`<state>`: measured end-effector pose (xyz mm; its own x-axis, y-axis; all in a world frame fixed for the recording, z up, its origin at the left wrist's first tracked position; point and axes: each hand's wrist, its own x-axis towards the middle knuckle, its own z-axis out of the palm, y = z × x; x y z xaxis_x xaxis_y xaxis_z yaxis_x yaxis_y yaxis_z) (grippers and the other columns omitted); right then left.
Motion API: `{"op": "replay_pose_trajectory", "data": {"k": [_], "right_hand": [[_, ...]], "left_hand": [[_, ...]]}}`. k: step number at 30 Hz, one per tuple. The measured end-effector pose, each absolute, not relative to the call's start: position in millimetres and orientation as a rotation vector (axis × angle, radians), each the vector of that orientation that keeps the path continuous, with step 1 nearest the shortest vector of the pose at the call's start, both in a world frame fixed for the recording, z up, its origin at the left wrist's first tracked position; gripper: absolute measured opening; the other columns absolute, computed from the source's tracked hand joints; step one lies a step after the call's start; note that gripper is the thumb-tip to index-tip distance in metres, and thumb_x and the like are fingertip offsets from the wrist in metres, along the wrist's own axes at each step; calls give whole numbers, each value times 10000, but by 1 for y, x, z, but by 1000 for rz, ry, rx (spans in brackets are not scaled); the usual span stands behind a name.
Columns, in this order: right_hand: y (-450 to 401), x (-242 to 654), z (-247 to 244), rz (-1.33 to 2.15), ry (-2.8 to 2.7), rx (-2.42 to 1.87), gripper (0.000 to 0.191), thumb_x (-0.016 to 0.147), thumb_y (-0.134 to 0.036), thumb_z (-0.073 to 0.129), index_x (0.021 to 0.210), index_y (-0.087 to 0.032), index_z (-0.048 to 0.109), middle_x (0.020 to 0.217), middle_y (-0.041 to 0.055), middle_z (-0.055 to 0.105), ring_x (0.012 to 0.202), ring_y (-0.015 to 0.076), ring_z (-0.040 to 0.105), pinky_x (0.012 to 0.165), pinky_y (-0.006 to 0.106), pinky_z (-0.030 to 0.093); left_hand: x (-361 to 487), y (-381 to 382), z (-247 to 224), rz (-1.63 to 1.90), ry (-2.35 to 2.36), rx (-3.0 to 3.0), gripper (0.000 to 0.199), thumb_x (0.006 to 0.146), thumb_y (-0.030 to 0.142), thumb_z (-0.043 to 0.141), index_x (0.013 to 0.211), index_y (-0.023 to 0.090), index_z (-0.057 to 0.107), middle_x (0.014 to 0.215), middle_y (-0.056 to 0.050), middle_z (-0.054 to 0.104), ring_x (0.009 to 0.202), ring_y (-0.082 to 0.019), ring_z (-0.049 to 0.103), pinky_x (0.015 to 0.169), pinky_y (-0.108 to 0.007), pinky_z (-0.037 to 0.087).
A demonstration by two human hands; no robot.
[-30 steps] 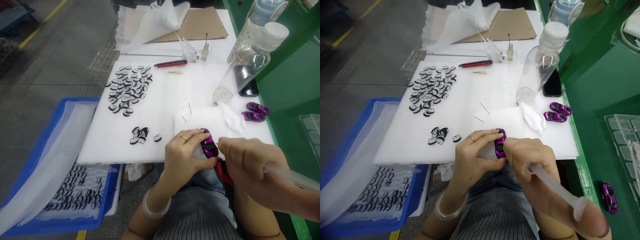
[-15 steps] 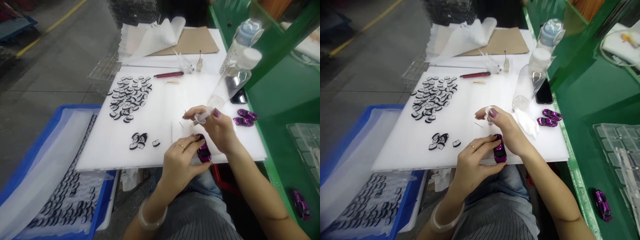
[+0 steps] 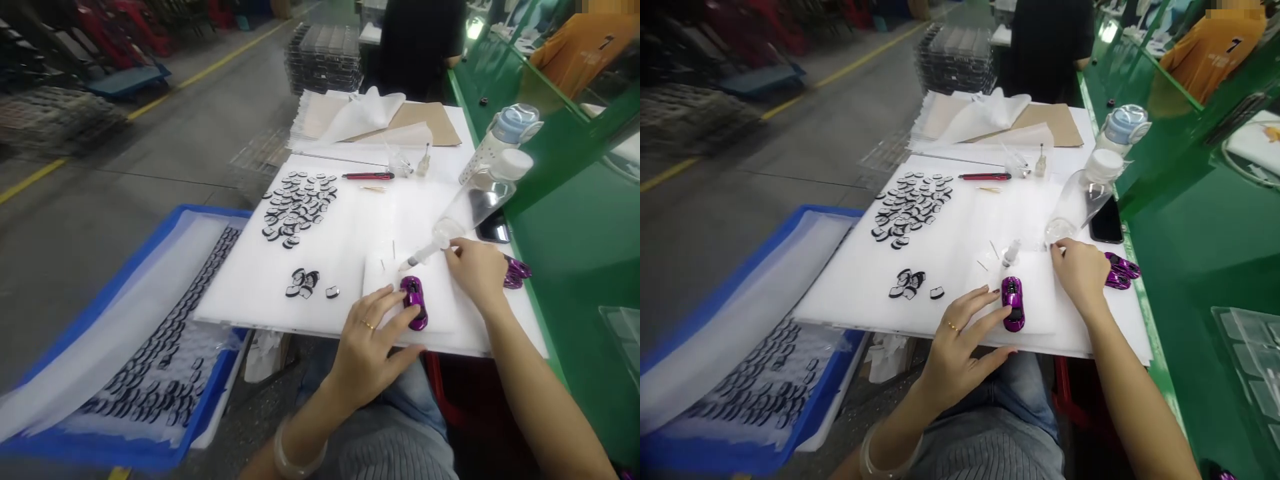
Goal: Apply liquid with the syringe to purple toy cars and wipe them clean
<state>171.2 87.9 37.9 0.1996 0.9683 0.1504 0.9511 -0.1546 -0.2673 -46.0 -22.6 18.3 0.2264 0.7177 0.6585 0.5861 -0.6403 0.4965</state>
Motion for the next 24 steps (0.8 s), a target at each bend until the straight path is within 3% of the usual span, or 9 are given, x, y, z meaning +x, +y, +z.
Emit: {"op": "replay_pose_trajectory", "data": {"k": [5, 8, 10, 12, 16, 19, 24], "right_hand": [[86, 187, 35, 219, -1637, -1923, 164, 750, -294, 547, 739, -202, 683, 759, 54, 676, 682, 206, 577, 683, 340, 399], [87, 189, 27, 167, -1638, -2055, 237, 793, -380, 548, 766, -201, 700, 708, 58, 662, 654, 219, 553, 652, 347, 360], [88, 185, 24, 146, -1712, -2033, 271, 799, -400, 552, 795, -191, 725, 788, 77, 690, 676, 221, 564, 652, 347, 355], [88, 181, 24, 175, -1739, -1921, 235, 771, -355, 553, 764, -184, 714, 852, 81, 699, 702, 210, 575, 681, 344, 376], [88, 180, 31, 416, -1568, -1850, 140, 726, -275, 482, 686, -201, 594, 711, 29, 628, 669, 184, 538, 651, 313, 388], [86, 182, 35, 497, -1453, -1940, 168, 779, -294, 418, 713, -216, 551, 651, 18, 575, 634, 185, 497, 584, 298, 343], [72, 186, 34, 312, -1557, -2075, 360, 842, -496, 488, 619, -217, 528, 503, 0, 433, 555, 172, 392, 564, 312, 263]], "left_hand": [[-99, -16, 14, 1392, 1785, 2119, 110, 897, 174, 639, 961, 199, 725, 887, -48, 730, 825, -201, 682, 769, -354, 545], [-126, -3, 5, 1065, 1907, 2180, 146, 886, 266, 662, 980, 205, 755, 949, -66, 737, 870, -249, 673, 774, -395, 535], [-135, 6, 0, 946, 1878, 2244, 159, 867, 320, 681, 948, 218, 770, 951, -66, 736, 887, -272, 658, 781, -411, 530], [-137, 13, -4, 923, 1840, 2283, 151, 870, 329, 666, 900, 229, 776, 911, -60, 735, 859, -271, 646, 765, -403, 526], [-135, 17, -2, 888, 1807, 2347, 162, 877, 324, 644, 880, 214, 764, 868, -65, 738, 818, -270, 649, 708, -381, 521], [-131, 12, 7, 987, 1850, 2270, 151, 872, 315, 649, 878, 204, 752, 850, -57, 746, 771, -243, 675, 676, -354, 524], [-105, -5, 30, 1306, 1639, 1836, 180, 861, 290, 694, 1013, 216, 755, 929, -40, 747, 800, -182, 691, 754, -305, 564]]}}
